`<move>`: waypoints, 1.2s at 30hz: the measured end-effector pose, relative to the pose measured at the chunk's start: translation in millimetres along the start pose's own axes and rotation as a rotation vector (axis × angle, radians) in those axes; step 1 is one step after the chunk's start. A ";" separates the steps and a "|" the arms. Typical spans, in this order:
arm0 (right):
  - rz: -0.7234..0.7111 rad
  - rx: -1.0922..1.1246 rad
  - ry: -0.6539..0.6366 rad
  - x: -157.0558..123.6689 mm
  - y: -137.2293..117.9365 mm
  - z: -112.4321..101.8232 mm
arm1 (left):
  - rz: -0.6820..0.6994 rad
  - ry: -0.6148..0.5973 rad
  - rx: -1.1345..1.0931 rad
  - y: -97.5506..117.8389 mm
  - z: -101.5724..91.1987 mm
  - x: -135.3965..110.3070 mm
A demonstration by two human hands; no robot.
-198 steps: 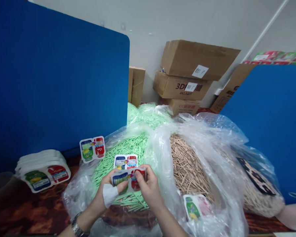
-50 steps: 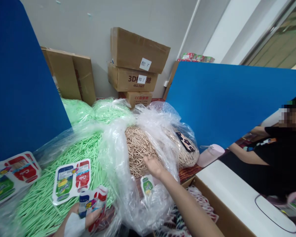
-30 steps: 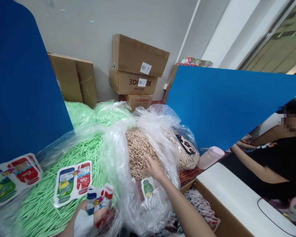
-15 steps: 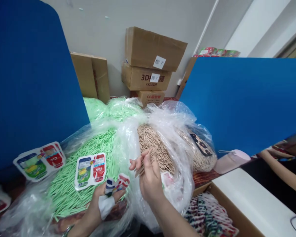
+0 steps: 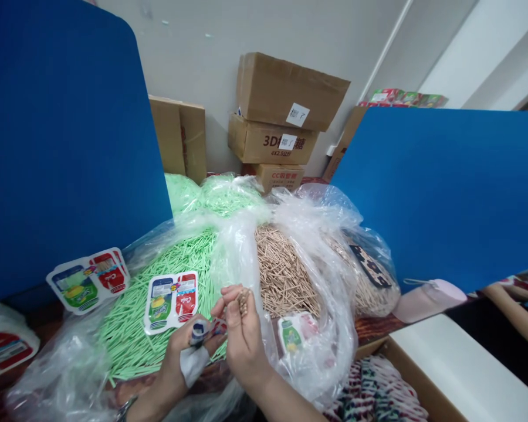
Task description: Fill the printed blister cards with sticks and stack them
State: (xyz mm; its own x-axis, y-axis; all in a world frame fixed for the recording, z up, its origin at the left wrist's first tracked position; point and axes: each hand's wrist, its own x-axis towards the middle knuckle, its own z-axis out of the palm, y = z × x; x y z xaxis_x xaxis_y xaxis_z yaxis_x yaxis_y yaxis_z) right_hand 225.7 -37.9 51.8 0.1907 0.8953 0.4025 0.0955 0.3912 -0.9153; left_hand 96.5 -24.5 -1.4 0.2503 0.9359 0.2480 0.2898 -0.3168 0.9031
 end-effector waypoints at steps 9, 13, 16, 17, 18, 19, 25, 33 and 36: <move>-0.173 -0.393 -0.290 4.3 1.2 -24.3 | -0.074 -0.027 -0.197 2.2 -10.5 3.5; -0.269 -0.543 -0.455 10.9 -5.6 -22.3 | -0.123 -0.044 -0.283 3.4 -15.3 3.2; -0.288 -0.592 -0.414 19.0 -7.6 -12.6 | -0.149 -0.055 -0.274 1.7 -17.4 3.2; -0.308 -0.628 -0.434 22.5 -7.2 -8.3 | -0.150 -0.058 -0.260 0.1 -18.2 3.3; -0.330 -0.668 -0.464 26.0 -6.2 -4.1 | -0.148 -0.054 -0.249 -1.9 -19.4 3.3; -0.346 -0.701 -0.490 29.3 -4.6 -0.3 | -0.146 -0.047 -0.251 -4.2 -21.4 3.3; -0.313 -0.726 -0.497 40.4 7.5 9.4 | -0.290 -0.174 -0.479 -13.6 -53.0 4.1; -0.478 -0.675 -0.542 37.7 2.7 24.6 | -0.141 -0.117 -0.106 -10.7 -76.8 11.6; -0.324 -0.502 -0.336 26.2 11.7 17.7 | -0.178 0.030 -0.095 -15.2 -85.6 9.7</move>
State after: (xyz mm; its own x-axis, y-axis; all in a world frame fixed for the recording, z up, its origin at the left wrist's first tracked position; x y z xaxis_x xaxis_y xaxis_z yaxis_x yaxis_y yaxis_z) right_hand 214.5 -6.1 51.4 -0.2297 0.7987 0.5561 0.5532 0.5773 -0.6006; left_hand 15.5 2.5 17.3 0.1746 0.9805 0.0905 0.2385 -0.1313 0.9622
